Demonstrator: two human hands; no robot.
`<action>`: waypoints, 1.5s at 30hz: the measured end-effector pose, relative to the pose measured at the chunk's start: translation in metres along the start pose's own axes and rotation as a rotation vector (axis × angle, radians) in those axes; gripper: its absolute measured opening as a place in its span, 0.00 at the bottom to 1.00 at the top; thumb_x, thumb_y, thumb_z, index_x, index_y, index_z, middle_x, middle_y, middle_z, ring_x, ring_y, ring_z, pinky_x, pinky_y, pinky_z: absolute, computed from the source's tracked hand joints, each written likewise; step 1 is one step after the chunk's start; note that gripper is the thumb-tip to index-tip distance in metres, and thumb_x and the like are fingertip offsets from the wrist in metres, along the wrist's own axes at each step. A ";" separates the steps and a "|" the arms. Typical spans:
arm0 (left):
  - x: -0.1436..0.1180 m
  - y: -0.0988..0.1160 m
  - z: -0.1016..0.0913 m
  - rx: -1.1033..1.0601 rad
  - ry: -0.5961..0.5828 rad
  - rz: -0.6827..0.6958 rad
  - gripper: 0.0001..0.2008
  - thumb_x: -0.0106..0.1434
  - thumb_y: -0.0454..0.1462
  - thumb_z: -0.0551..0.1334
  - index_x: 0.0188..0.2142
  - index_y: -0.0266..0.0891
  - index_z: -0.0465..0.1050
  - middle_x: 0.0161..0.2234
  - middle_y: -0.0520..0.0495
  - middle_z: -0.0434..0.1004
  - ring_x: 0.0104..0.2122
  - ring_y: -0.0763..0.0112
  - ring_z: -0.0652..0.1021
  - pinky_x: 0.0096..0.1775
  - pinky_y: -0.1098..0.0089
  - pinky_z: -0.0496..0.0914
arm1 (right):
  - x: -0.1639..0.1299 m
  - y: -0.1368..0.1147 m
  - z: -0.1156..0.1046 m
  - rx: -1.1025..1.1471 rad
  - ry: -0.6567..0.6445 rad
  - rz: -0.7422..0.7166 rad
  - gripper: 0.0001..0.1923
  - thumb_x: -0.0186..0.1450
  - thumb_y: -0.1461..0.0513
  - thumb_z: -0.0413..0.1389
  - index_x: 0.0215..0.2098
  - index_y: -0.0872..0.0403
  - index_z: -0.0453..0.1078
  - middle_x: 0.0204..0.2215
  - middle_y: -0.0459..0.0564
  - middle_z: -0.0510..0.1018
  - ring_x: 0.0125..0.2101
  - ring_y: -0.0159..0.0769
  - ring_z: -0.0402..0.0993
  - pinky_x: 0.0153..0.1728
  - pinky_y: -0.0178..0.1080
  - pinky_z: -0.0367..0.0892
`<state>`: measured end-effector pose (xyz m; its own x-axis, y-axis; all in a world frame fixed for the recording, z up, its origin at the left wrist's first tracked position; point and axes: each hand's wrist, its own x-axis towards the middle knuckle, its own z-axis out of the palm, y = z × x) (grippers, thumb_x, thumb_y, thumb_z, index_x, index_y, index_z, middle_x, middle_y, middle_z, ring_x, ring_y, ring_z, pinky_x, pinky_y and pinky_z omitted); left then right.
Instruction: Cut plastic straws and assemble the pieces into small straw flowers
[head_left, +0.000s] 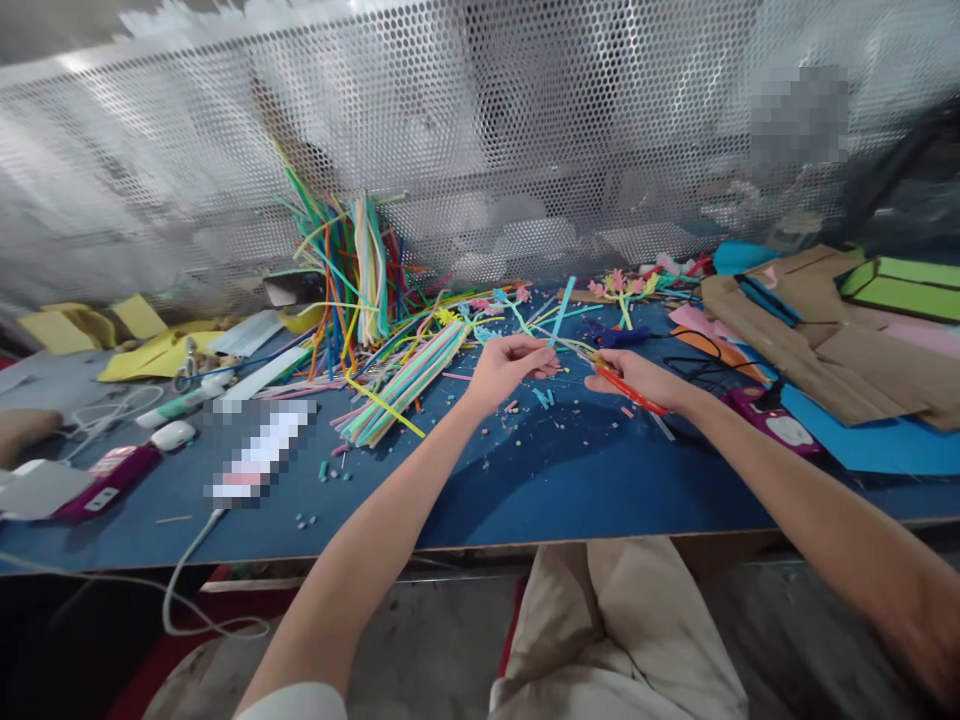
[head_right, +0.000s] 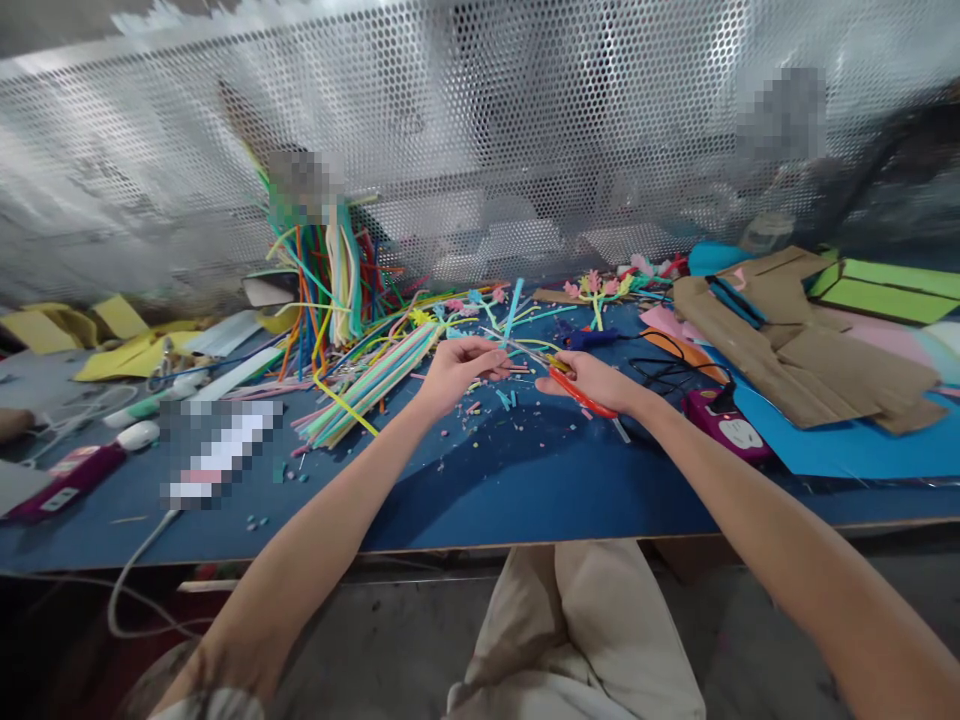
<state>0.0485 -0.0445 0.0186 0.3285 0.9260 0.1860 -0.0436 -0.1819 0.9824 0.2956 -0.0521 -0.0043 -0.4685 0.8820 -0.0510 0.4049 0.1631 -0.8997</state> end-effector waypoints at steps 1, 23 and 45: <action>-0.001 0.002 0.000 0.015 -0.032 -0.008 0.15 0.56 0.44 0.72 0.36 0.33 0.79 0.33 0.42 0.84 0.31 0.68 0.83 0.36 0.69 0.78 | -0.001 -0.001 0.000 -0.001 -0.028 0.010 0.26 0.56 0.44 0.65 0.36 0.51 0.61 0.24 0.37 0.58 0.21 0.26 0.54 0.22 0.33 0.56; -0.004 0.010 -0.004 0.129 -0.160 -0.127 0.16 0.58 0.44 0.71 0.38 0.32 0.80 0.33 0.41 0.84 0.28 0.72 0.82 0.33 0.72 0.78 | -0.014 -0.013 0.004 -0.127 -0.192 0.019 0.15 0.63 0.52 0.56 0.37 0.51 0.58 0.27 0.42 0.65 0.25 0.30 0.60 0.26 0.34 0.58; 0.006 -0.008 -0.014 0.120 -0.169 -0.010 0.13 0.59 0.42 0.69 0.38 0.33 0.79 0.34 0.42 0.83 0.28 0.72 0.81 0.35 0.70 0.78 | -0.003 -0.014 0.015 -0.640 0.136 -0.058 0.11 0.63 0.60 0.54 0.43 0.52 0.61 0.35 0.55 0.78 0.32 0.42 0.72 0.31 0.38 0.58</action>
<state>0.0380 -0.0330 0.0118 0.4827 0.8610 0.1603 0.0700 -0.2204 0.9729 0.2796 -0.0632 0.0018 -0.4171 0.9051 0.0830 0.7887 0.4058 -0.4618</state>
